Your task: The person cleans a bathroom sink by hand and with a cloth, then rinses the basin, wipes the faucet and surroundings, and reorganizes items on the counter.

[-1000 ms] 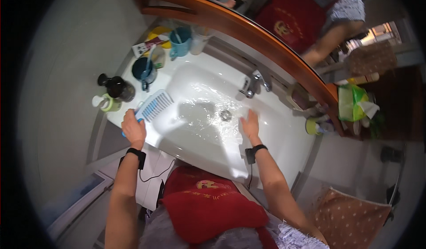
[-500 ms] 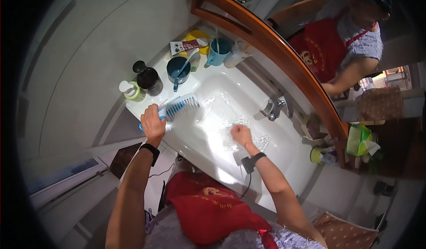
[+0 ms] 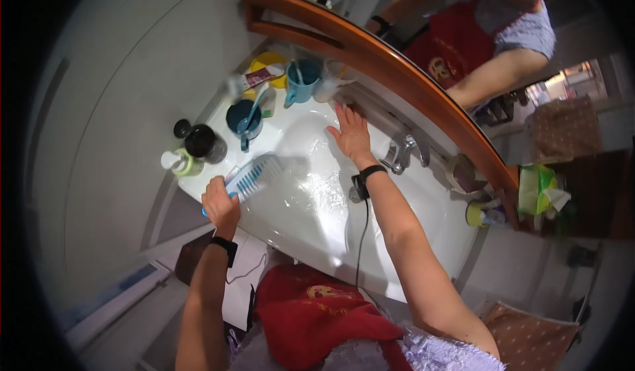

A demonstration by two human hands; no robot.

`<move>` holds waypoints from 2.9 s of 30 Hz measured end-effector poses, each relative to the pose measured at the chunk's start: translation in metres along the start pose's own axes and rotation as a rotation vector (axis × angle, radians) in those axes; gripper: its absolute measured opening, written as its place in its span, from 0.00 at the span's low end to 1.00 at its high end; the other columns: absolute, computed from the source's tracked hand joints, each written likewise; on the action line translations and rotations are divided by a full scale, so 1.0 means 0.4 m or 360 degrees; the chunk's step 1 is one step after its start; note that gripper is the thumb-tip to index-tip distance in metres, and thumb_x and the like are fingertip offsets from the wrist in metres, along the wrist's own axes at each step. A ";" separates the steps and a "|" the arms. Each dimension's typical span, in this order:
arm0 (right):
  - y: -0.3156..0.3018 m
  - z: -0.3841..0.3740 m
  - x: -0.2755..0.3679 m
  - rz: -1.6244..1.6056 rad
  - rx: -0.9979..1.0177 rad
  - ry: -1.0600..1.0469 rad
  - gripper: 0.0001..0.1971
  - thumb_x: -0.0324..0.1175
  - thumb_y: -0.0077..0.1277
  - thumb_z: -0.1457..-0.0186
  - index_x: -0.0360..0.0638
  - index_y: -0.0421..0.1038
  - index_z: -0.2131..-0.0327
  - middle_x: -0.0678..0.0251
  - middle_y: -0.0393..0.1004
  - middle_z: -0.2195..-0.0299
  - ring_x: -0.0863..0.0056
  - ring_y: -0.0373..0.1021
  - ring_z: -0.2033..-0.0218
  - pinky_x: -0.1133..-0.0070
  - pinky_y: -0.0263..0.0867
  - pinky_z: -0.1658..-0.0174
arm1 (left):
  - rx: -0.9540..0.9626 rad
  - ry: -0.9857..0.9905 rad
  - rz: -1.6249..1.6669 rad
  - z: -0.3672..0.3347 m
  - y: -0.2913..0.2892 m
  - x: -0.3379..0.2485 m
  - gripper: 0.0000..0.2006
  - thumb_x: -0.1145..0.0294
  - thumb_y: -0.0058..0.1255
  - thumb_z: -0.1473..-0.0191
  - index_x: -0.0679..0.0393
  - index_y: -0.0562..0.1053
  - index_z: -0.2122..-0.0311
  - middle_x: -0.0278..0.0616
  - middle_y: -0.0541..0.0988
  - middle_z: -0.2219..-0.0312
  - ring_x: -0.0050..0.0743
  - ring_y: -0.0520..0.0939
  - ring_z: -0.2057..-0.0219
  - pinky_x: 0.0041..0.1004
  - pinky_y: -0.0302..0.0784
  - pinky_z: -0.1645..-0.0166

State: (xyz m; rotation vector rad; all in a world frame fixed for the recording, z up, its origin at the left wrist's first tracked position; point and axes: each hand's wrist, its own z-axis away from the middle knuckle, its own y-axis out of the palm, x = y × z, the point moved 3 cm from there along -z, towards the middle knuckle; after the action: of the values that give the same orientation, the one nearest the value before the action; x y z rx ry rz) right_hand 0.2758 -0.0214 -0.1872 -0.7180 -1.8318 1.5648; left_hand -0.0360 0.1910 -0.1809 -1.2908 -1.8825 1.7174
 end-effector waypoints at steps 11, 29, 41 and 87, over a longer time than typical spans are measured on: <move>-0.024 0.265 -0.065 -0.0081 0.0258 0.0705 0.41 0.39 0.49 0.40 0.33 0.36 0.33 0.43 0.41 0.32 0.54 0.49 0.33 0.70 0.58 0.37 | 0.0184 -0.0092 -0.0108 0.001 -0.020 -0.011 0.23 0.76 0.62 0.58 0.61 0.68 0.54 0.50 0.75 0.58 0.54 0.74 0.54 0.45 0.66 0.51; -0.124 0.873 -0.071 -0.0889 0.0716 0.0545 0.23 0.43 0.51 0.46 0.45 0.73 0.48 0.54 0.78 0.57 0.52 0.72 0.53 0.66 0.68 0.49 | 0.0333 -0.0056 0.0313 0.012 -0.031 -0.083 0.19 0.69 0.58 0.51 0.63 0.65 0.57 0.58 0.78 0.64 0.65 0.78 0.61 0.53 0.70 0.57; -0.404 1.105 -0.200 -0.1193 0.0230 0.1079 0.19 0.39 0.49 0.42 0.42 0.71 0.49 0.53 0.76 0.56 0.58 0.73 0.54 0.68 0.67 0.50 | 0.2118 -0.0384 0.1558 0.352 0.023 -0.751 0.20 0.60 0.66 0.50 0.54 0.67 0.59 0.28 0.70 0.78 0.13 0.67 0.83 0.18 0.62 0.80; -0.224 1.424 -0.539 -0.0548 -0.0808 0.1514 0.12 0.31 0.56 0.45 0.39 0.71 0.59 0.63 0.70 0.73 0.70 0.68 0.73 0.74 0.64 0.69 | 0.1719 0.0474 0.1034 0.902 0.219 -1.298 0.29 0.80 0.53 0.56 0.65 0.61 0.46 0.67 0.76 0.58 0.65 0.77 0.53 0.47 0.73 0.48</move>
State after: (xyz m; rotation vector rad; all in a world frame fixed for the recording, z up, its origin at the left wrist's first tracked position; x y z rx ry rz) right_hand -0.0094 -0.5667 -0.1834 -1.0580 -1.4641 0.3710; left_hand 0.0318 -0.4437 -0.1707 -1.5404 -0.1794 2.1352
